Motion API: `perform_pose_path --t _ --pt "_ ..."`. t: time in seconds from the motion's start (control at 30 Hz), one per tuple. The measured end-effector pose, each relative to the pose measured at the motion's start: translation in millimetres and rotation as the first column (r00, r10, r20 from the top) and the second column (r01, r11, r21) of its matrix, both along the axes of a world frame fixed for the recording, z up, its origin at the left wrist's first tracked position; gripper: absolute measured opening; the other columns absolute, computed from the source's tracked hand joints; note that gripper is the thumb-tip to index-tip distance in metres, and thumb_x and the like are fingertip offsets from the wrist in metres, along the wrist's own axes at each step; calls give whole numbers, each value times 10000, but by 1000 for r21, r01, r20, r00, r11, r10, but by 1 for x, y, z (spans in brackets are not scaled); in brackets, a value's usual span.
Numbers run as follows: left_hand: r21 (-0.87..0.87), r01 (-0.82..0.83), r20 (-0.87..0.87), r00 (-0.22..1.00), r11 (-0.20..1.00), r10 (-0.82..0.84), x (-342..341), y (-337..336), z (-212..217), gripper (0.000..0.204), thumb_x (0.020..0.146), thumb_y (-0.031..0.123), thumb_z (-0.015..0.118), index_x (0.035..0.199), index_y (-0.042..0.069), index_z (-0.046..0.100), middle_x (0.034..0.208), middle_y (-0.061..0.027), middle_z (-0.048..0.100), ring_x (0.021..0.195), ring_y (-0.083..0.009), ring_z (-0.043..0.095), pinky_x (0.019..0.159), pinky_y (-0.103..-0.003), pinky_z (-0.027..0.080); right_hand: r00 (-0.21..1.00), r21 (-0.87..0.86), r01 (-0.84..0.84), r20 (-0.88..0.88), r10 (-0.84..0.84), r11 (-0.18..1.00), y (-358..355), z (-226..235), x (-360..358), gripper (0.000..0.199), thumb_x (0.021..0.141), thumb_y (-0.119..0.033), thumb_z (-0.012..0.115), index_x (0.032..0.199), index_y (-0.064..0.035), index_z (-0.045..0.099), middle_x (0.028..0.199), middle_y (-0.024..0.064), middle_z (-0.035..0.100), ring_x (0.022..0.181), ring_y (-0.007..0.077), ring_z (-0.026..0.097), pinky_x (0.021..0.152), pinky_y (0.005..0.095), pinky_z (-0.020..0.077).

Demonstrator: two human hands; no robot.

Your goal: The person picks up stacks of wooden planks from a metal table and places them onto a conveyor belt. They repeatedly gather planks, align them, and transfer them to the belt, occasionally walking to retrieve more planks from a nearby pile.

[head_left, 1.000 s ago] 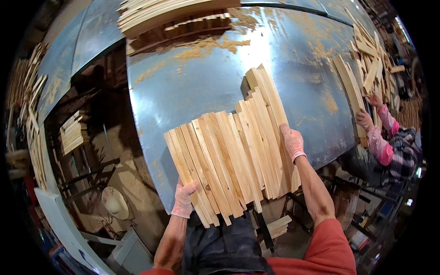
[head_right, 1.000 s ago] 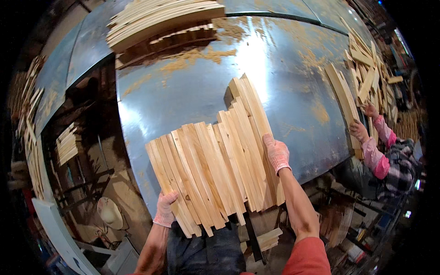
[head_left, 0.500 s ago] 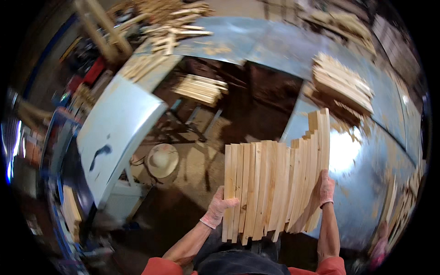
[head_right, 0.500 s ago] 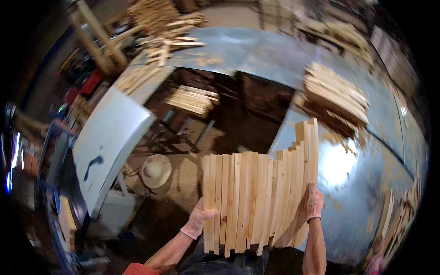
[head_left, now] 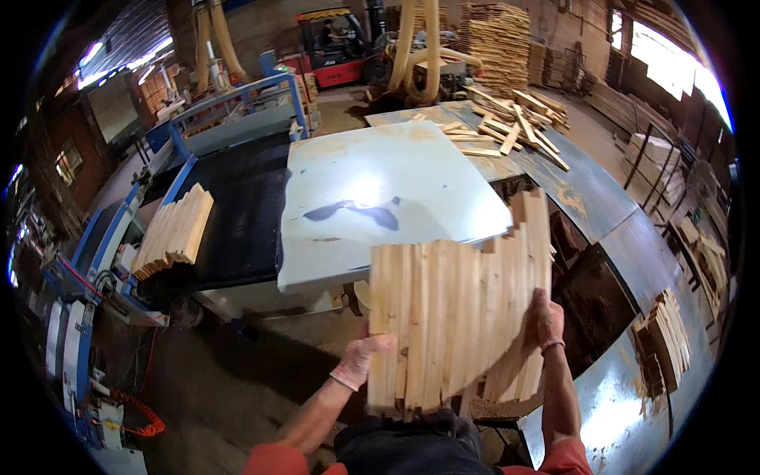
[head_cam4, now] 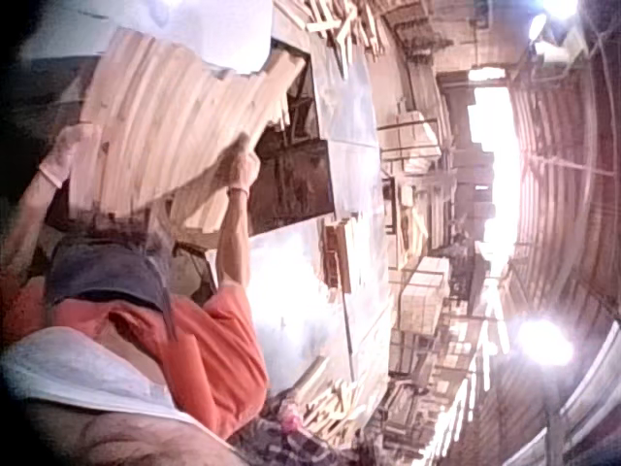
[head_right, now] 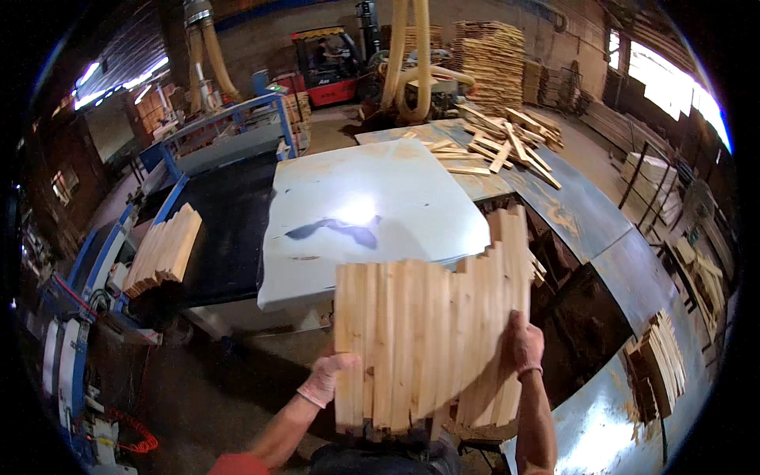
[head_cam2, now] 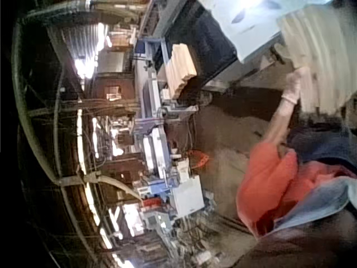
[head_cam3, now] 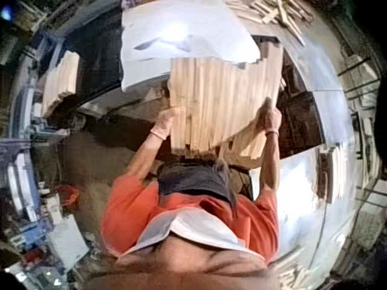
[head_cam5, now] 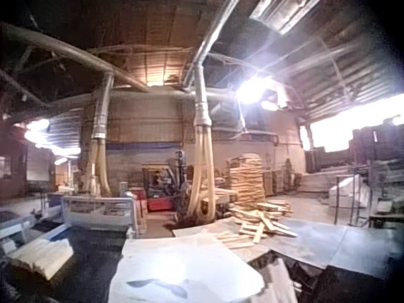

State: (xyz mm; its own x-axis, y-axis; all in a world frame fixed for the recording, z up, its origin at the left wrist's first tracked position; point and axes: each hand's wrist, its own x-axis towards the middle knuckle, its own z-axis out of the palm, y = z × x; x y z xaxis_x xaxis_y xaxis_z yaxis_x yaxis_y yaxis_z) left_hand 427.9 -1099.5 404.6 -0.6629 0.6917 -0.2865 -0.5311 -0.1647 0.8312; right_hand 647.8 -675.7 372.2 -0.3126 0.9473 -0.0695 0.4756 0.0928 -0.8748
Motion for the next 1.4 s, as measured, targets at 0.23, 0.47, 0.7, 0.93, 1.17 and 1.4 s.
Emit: perform_pose_path --t 0.23,0.47,0.7,0.93,1.17,1.4 --pt "159 -261 -23 963 952 268 -103 -96 1 674 847 238 838 1450 46 602 1230 -87 699 1099 -256 703 964 -442 630 908 -24 -408 99 408 913 -58 45 -215 730 973 -683 679 724 2 656 700 23 608 709 128 540 690 351 462" --pt "-128 -343 37 936 931 350 -232 -137 4 709 868 319 759 1463 -16 570 1273 -152 688 1115 -303 710 990 -468 603 695 -127 -625 360 623 770 -93 52 -395 889 808 -787 715 1008 73 821 990 267 796 1036 371 768 931 439 577" --pt "-238 -299 73 943 924 324 -391 -125 8 566 959 313 708 1399 -32 619 1226 -164 718 1140 -276 707 993 -431 591 620 -212 -600 486 616 772 -88 48 -538 949 783 -772 763 1087 126 789 994 249 801 922 357 784 868 448 603" --pt "-728 -309 -395 919 612 -5 -571 -134 24 750 974 545 700 1439 -36 610 1278 -226 727 1186 -302 711 991 -434 566 664 -196 -583 444 602 788 -112 52 -680 943 825 -771 739 1103 129 782 1030 256 793 941 342 776 887 442 592" --pt "-778 -575 -612 785 253 -96 -669 -198 25 1088 941 766 608 1626 -57 415 1557 -329 554 1443 -411 562 1205 -458 432 627 -182 -657 408 664 732 -192 48 -787 929 857 -759 674 1155 118 745 1061 262 788 989 364 770 923 444 579" --pt "-816 -578 -538 756 7 -373 -714 -302 30 1027 1009 791 436 1725 68 296 1781 -257 237 1658 -384 216 1345 -512 168 601 -179 -729 296 743 661 -304 50 -859 892 866 -722 684 1203 103 726 1173 286 767 1107 394 742 1000 460 552"
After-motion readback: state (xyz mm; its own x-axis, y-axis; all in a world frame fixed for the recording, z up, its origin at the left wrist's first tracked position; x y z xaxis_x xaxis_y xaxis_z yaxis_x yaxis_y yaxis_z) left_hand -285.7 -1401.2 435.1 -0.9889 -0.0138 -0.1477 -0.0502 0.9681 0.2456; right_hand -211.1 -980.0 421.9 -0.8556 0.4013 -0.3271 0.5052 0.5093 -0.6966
